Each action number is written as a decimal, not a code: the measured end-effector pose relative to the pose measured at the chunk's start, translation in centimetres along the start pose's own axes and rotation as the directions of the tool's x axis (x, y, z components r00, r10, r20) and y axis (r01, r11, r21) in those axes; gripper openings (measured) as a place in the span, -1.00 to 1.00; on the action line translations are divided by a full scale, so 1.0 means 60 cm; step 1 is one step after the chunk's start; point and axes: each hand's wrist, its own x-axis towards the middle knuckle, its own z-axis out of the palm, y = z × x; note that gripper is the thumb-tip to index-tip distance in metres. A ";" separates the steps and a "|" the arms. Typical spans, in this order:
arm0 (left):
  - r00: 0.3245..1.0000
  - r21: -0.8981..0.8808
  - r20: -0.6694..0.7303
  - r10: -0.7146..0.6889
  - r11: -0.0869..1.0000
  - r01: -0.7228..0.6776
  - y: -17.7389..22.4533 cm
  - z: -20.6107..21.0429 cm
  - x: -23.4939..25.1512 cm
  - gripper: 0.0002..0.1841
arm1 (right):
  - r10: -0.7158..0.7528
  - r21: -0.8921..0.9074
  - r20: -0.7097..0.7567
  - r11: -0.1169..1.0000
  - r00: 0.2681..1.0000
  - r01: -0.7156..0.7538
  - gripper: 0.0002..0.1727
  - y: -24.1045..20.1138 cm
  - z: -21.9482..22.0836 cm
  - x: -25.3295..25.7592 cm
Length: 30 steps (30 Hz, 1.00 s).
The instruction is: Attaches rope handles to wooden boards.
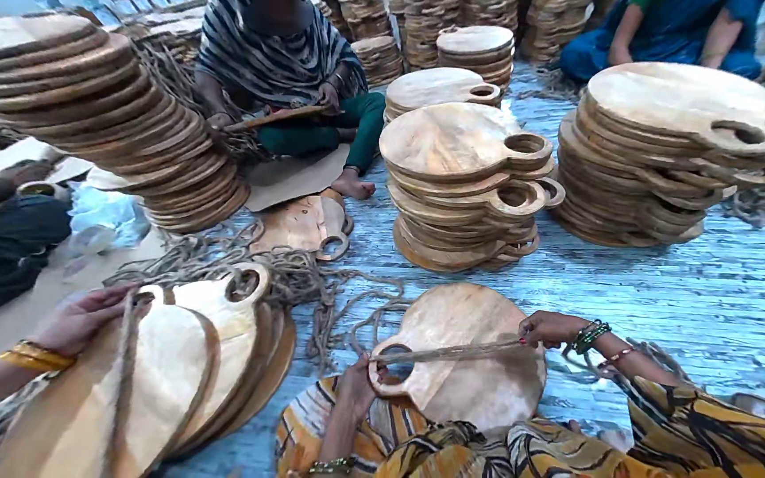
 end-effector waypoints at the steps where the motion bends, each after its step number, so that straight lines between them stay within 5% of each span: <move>1: 1.000 -0.005 0.002 0.004 1.000 -0.004 -0.002 -0.002 0.003 -0.59 | 0.012 -0.009 -0.010 1.000 1.000 -0.013 -0.80 0.007 -0.005 -0.005; 7: 1.000 -0.028 0.002 -0.016 0.999 0.016 0.003 0.002 -0.001 -0.59 | 0.033 0.039 0.035 0.999 0.999 -0.034 -0.81 0.038 -0.011 -0.007; 14: 1.000 -0.026 -0.018 -0.001 1.000 0.001 0.003 0.004 0.000 -0.62 | 0.076 0.401 -0.001 0.914 0.997 -0.069 -0.64 0.067 -0.010 0.008; 19: 1.000 -0.010 -0.014 0.024 1.000 -0.024 0.000 0.001 0.008 -0.62 | -0.140 0.236 -0.032 0.961 0.990 0.143 -0.82 0.076 -0.012 0.002; 26: 0.999 0.021 -0.024 0.037 0.999 -0.037 0.002 0.004 0.008 -0.59 | -0.135 -0.198 -0.103 0.974 0.985 0.113 -0.82 0.057 -0.007 0.002; 30: 0.999 0.035 -0.023 0.039 0.999 -0.038 0.001 0.001 0.011 -0.58 | -0.167 0.053 -0.162 0.983 0.972 0.178 -0.92 0.085 0.003 0.015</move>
